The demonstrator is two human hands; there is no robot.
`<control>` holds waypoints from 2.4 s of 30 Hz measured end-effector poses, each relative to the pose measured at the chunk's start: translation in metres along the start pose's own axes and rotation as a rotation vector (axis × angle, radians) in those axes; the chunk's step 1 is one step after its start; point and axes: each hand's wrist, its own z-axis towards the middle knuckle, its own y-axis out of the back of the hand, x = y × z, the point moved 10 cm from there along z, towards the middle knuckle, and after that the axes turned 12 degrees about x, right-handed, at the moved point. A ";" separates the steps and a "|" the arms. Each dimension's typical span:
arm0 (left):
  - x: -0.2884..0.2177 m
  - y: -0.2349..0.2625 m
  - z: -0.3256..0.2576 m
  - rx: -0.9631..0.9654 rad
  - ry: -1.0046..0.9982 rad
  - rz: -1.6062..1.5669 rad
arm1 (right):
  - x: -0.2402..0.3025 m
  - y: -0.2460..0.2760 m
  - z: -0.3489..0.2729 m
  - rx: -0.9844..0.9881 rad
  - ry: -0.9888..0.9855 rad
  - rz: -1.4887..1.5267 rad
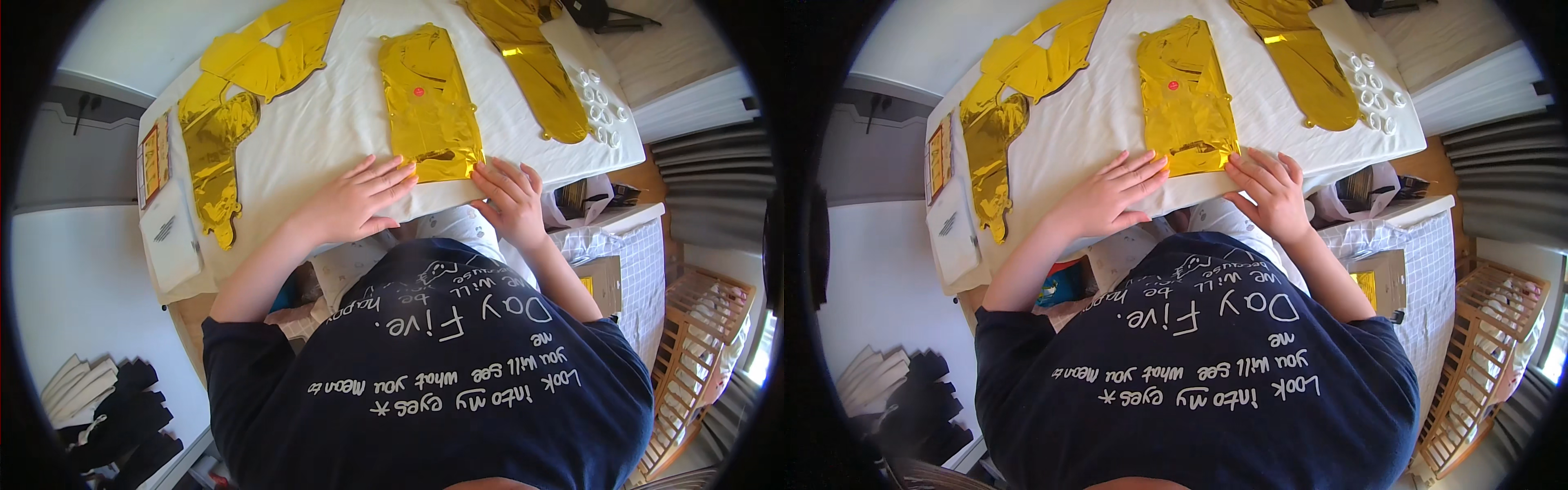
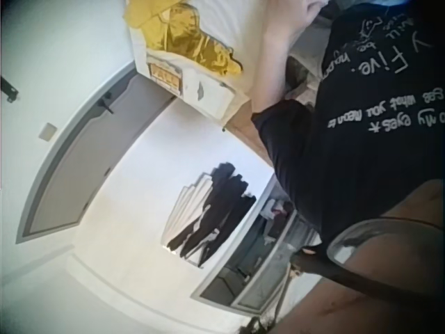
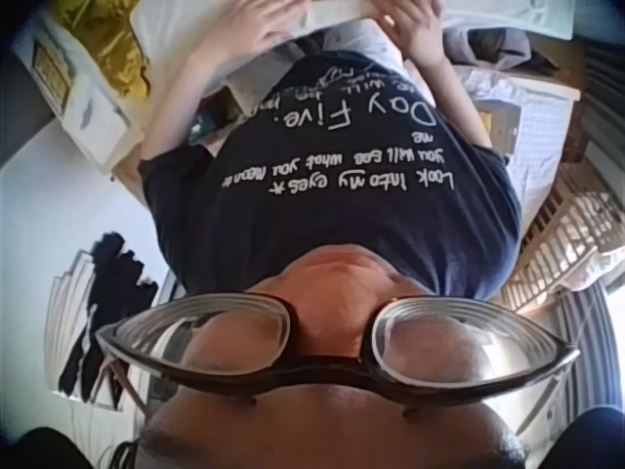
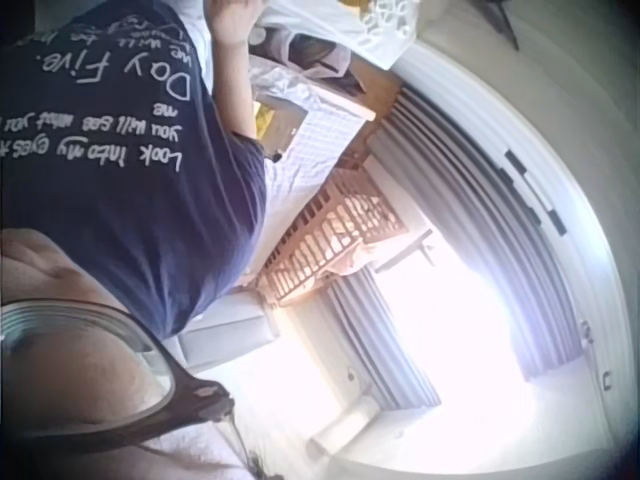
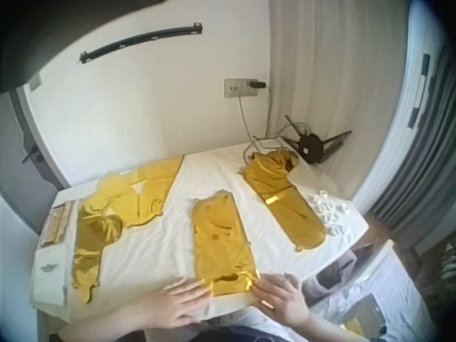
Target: The person folds a foil balloon by hand and inserts it into a clear plastic sleeve on a cardboard backing.
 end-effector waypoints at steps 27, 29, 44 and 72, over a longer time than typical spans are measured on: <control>-0.068 0.012 -0.012 -0.513 -0.075 0.146 | 0.015 0.030 -0.050 -0.213 0.328 0.043; -0.070 0.010 -0.014 -0.505 -0.098 0.146 | 0.014 0.025 -0.041 -0.138 0.323 -0.022; -0.071 0.012 -0.017 -0.472 -0.025 0.106 | 0.024 0.021 -0.018 0.011 0.471 -0.077; -0.061 -0.007 0.000 -0.288 0.019 0.116 | 0.017 0.008 -0.011 0.008 0.517 -0.063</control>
